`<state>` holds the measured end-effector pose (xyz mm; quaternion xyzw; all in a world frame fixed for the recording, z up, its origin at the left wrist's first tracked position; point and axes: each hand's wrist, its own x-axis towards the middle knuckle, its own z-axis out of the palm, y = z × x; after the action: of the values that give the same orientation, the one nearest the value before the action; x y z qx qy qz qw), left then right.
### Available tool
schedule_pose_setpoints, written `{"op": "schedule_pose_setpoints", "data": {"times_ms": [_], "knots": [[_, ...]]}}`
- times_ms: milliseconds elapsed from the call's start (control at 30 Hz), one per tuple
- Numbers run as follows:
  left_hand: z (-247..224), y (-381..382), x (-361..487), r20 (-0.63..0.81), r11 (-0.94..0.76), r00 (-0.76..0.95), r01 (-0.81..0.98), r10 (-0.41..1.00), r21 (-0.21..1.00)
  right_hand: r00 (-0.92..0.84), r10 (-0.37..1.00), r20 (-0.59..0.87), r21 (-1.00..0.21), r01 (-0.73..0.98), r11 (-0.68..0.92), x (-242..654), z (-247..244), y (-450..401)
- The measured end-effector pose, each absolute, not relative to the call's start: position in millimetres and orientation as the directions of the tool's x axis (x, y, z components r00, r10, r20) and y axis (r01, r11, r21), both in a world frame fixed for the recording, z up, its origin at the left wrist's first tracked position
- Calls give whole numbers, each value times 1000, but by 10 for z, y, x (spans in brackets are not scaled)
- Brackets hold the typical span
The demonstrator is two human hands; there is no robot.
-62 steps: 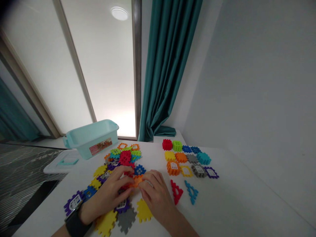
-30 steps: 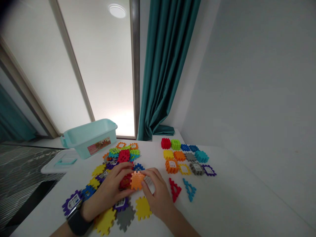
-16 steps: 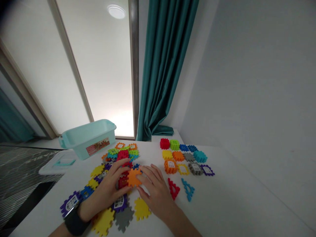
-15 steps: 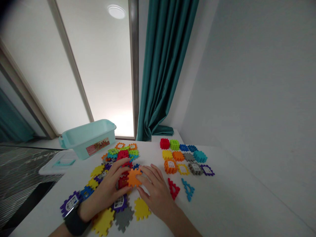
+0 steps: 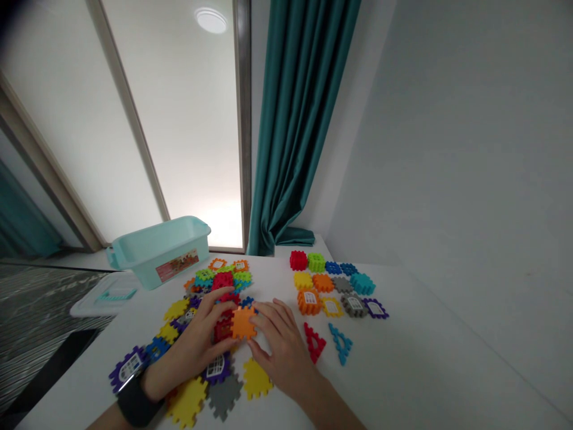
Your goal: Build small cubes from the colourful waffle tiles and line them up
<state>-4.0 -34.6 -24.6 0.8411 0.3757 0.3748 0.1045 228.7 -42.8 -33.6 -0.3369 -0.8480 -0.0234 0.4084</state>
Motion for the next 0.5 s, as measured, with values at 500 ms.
{"op": "schedule_pose_setpoints", "data": {"times_ms": [500], "knots": [[-203,-354,-16,523,-681,444,564,727,468,-451,544,707,-217,594,774,2277,-306,-441]]}}
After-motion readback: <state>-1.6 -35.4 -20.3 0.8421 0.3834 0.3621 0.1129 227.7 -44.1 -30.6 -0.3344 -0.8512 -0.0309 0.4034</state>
